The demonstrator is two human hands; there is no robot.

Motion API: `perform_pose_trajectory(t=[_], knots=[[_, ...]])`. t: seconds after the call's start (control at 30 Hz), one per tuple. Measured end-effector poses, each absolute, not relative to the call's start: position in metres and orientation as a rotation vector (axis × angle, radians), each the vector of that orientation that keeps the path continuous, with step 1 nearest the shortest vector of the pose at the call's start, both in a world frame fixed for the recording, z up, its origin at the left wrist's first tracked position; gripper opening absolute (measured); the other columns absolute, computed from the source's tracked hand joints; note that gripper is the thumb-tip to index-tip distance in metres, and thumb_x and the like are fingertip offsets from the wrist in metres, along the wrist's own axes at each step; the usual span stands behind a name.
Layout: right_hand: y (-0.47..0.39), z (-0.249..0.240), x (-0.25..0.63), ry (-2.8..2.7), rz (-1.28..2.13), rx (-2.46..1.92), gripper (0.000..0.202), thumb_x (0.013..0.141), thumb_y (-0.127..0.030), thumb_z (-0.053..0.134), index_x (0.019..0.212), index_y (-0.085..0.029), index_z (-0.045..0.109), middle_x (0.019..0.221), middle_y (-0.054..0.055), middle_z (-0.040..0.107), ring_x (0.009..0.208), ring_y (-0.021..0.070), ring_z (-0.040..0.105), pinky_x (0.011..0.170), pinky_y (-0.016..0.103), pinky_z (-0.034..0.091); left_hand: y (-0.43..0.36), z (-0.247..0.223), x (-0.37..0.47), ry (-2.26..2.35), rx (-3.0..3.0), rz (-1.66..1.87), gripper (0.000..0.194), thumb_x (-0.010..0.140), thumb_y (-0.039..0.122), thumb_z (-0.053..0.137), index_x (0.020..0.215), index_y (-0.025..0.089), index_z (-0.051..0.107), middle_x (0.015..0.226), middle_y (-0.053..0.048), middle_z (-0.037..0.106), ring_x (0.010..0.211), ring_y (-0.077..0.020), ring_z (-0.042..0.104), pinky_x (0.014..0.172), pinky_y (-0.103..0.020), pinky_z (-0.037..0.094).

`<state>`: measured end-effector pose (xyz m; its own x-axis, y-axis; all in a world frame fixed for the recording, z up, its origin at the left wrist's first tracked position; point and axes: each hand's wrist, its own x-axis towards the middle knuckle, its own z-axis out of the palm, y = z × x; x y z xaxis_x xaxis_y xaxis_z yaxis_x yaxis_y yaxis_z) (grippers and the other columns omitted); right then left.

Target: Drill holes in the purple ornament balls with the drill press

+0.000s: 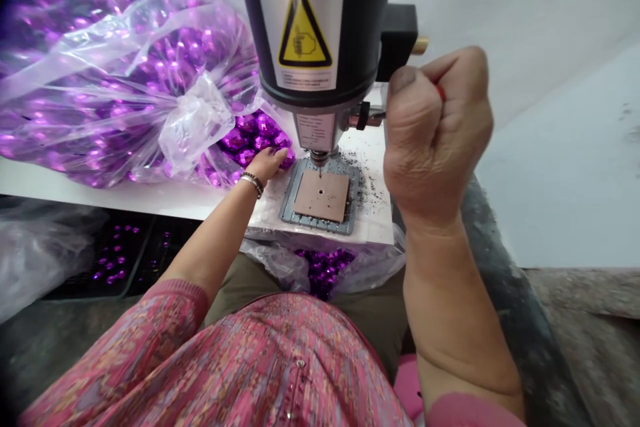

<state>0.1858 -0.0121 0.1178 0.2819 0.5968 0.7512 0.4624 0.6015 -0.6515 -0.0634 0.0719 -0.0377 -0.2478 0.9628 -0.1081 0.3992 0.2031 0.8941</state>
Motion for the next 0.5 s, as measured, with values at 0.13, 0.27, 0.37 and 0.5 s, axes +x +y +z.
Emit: perform_pose_trajectory(t=[0.13,0.27,0.37,0.5], knots=[[-0.013,0.117,0.186,-1.381,0.097,-0.957,0.026,0.094,-0.037,0.042,0.078,-0.017,0.039,0.071,-0.004,0.042,0.061,0.0006,0.046,0.062,0.021,0.041,0.068,-0.043,-0.056,1.757,1.133,1.023,0.036,0.080,0.042,0.077,0.098,0.013,0.069,0.080,-0.007,0.073,0.076,-0.0177,0.066,0.069,-0.026,0.049],[-0.014,0.119,0.184,-1.386,0.102,-0.953,0.023,0.092,-0.033,0.041,0.076,-0.017,0.037,0.070,-0.004,0.041,0.060,0.0007,0.045,0.065,0.023,0.041,0.041,-0.030,-0.059,1.510,0.928,1.120,0.032,0.085,0.047,0.069,0.100,0.018,0.065,0.084,-0.003,0.070,0.064,-0.0102,0.060,0.060,-0.022,0.047],[-0.010,0.122,0.183,-1.368,0.087,-0.961,0.022,0.092,-0.032,0.040,0.075,-0.018,0.034,0.068,-0.003,0.037,0.057,0.0020,0.042,0.063,0.023,0.036,0.017,-0.017,-0.062,1.271,0.848,1.085,0.030,0.086,0.049,0.066,0.092,0.020,0.065,0.083,-0.003,0.069,0.065,-0.0108,0.061,0.061,-0.024,0.050],[0.000,0.129,0.186,-1.408,0.068,-0.958,0.026,0.094,-0.033,0.040,0.074,-0.020,0.031,0.067,-0.002,0.031,0.057,0.0032,0.040,0.056,0.022,0.028,-0.004,-0.008,-0.054,1.145,0.951,0.910,0.033,0.077,0.042,0.076,0.100,0.018,0.069,0.086,-0.005,0.071,0.067,-0.0119,0.062,0.062,-0.025,0.051]])
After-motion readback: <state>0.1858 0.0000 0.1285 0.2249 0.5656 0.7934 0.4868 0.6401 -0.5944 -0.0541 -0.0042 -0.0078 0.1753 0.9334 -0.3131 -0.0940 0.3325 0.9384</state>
